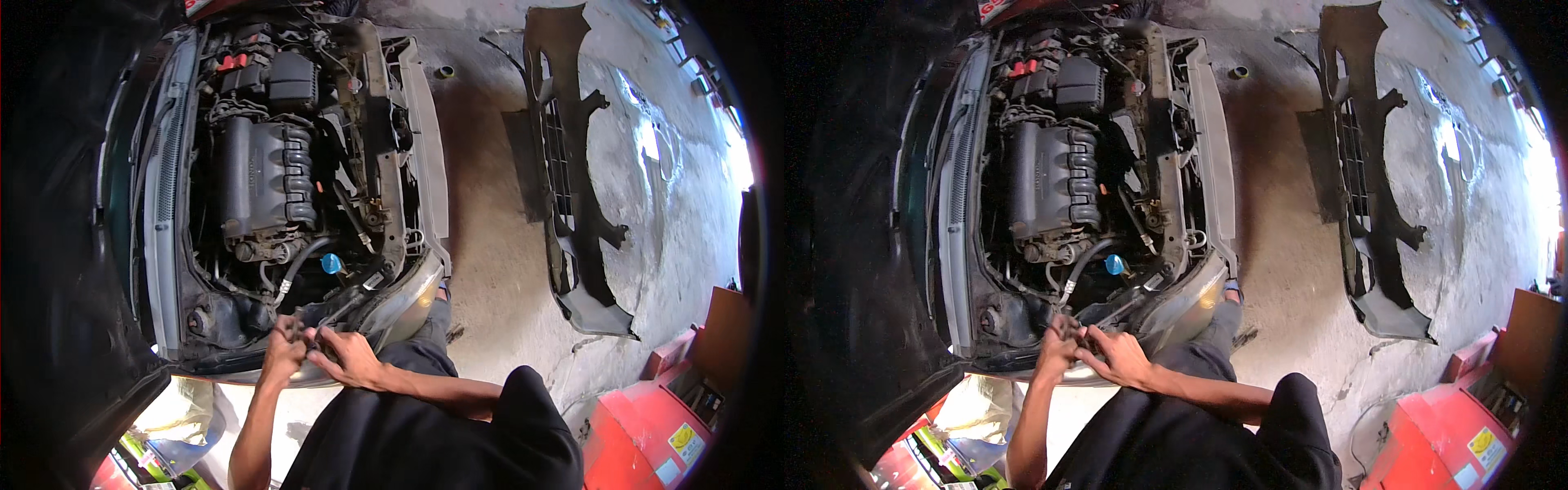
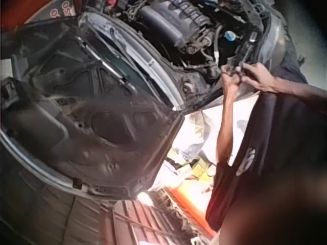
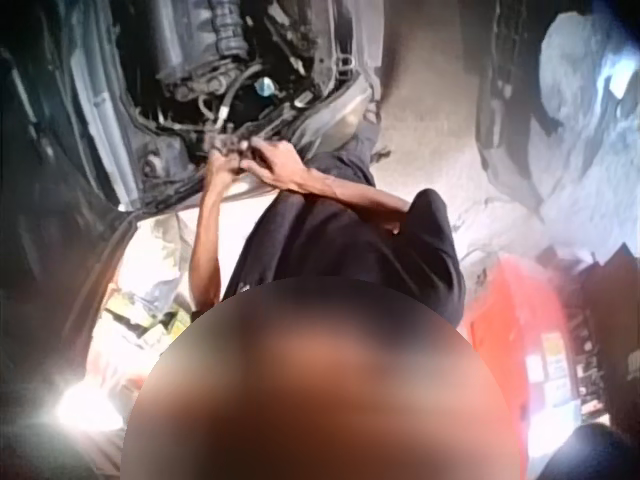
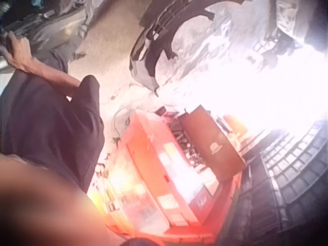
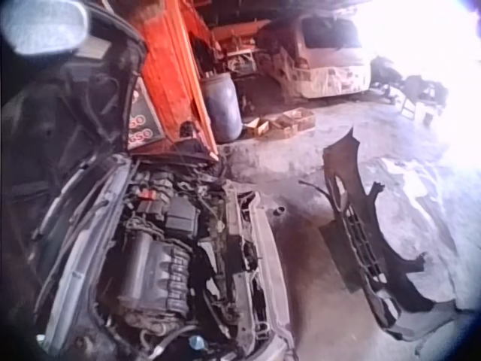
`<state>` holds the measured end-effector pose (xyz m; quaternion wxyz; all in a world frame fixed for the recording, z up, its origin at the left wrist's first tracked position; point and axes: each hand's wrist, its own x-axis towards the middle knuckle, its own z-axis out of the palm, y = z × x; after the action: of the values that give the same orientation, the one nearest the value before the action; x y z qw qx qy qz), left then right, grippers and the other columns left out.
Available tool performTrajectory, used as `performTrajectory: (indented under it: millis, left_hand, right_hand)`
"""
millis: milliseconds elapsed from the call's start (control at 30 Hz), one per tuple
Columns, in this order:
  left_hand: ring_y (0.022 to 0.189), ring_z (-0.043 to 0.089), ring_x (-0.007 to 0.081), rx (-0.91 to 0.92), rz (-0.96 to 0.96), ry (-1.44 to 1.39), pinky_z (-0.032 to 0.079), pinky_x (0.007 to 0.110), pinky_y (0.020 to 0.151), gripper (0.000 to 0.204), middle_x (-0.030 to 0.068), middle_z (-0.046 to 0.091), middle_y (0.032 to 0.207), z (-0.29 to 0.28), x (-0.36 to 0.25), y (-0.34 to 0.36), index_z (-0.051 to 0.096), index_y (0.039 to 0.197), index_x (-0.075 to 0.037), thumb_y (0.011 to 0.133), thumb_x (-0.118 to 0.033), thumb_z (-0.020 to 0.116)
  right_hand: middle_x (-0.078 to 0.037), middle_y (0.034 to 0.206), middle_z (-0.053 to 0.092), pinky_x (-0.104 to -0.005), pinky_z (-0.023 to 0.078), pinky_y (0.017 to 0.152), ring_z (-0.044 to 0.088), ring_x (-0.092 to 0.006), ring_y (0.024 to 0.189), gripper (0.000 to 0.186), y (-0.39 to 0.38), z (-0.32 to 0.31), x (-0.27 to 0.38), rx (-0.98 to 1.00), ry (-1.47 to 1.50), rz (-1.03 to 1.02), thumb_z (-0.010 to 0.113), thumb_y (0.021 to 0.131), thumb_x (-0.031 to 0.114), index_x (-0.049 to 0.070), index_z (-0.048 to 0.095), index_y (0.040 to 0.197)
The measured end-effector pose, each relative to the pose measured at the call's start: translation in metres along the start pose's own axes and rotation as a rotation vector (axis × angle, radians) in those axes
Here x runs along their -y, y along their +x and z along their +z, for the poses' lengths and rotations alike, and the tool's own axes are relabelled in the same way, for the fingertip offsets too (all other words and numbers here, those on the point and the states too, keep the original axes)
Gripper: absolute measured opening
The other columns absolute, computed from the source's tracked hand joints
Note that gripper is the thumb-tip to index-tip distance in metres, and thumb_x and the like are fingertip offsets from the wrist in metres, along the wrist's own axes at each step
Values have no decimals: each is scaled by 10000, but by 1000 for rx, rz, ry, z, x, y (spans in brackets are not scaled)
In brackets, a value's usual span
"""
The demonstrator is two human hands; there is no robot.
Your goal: Removing screws and detaching a vehicle headlight and bumper components.
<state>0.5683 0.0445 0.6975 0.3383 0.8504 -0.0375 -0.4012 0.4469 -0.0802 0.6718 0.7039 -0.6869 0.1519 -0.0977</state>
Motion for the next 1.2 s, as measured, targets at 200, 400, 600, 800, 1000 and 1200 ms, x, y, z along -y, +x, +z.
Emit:
performTrajectory:
  millis: [200,400,600,800,1000,1200]
  left_hand:
    - [1143,485,244,320,516,172,379,317,978,402,142,520,1153,-3,-14,-11,483,1222,-4,820,-12,492]
    - [833,585,310,-190,338,103,440,372,761,170,145,623,861,21,8,-6,612,888,42,834,-83,509]
    - [677,460,133,-393,124,-1355,421,283,728,238,-7,398,654,46,-2,16,464,807,-107,989,-259,461]
    - [854,521,154,-371,317,-1078,430,297,837,297,67,522,950,68,4,2,390,1221,-50,971,-186,470]
    - [1248,387,418,-640,649,585,325,494,1053,607,197,378,1414,4,-19,-47,364,1371,6,873,-245,605]
    - [1146,481,335,-424,1137,856,371,518,999,266,103,638,1102,-12,-33,-45,695,982,-57,800,-251,676]
  right_hand:
    - [-204,632,598,-469,469,525,594,-409,591,323,21,-1,10,-60,-159,-70,522,927,363,52,606,953]
    - [-176,580,583,-416,447,488,573,-363,518,374,36,-17,26,-138,-392,102,585,897,366,20,685,795]
    - [-225,699,621,-486,488,574,607,-419,651,332,3,-6,-9,-8,-380,73,586,882,339,46,628,1032]
    - [-235,707,622,-508,497,601,608,-440,673,386,16,6,-41,153,-649,-11,590,861,355,111,567,1159]
    - [-194,734,640,-477,502,593,623,-385,674,274,22,-11,-52,110,-734,-120,572,886,305,103,623,1064]
    - [-167,734,646,-469,500,583,629,-368,675,205,17,-24,-45,162,-730,-242,556,903,271,98,596,1005]
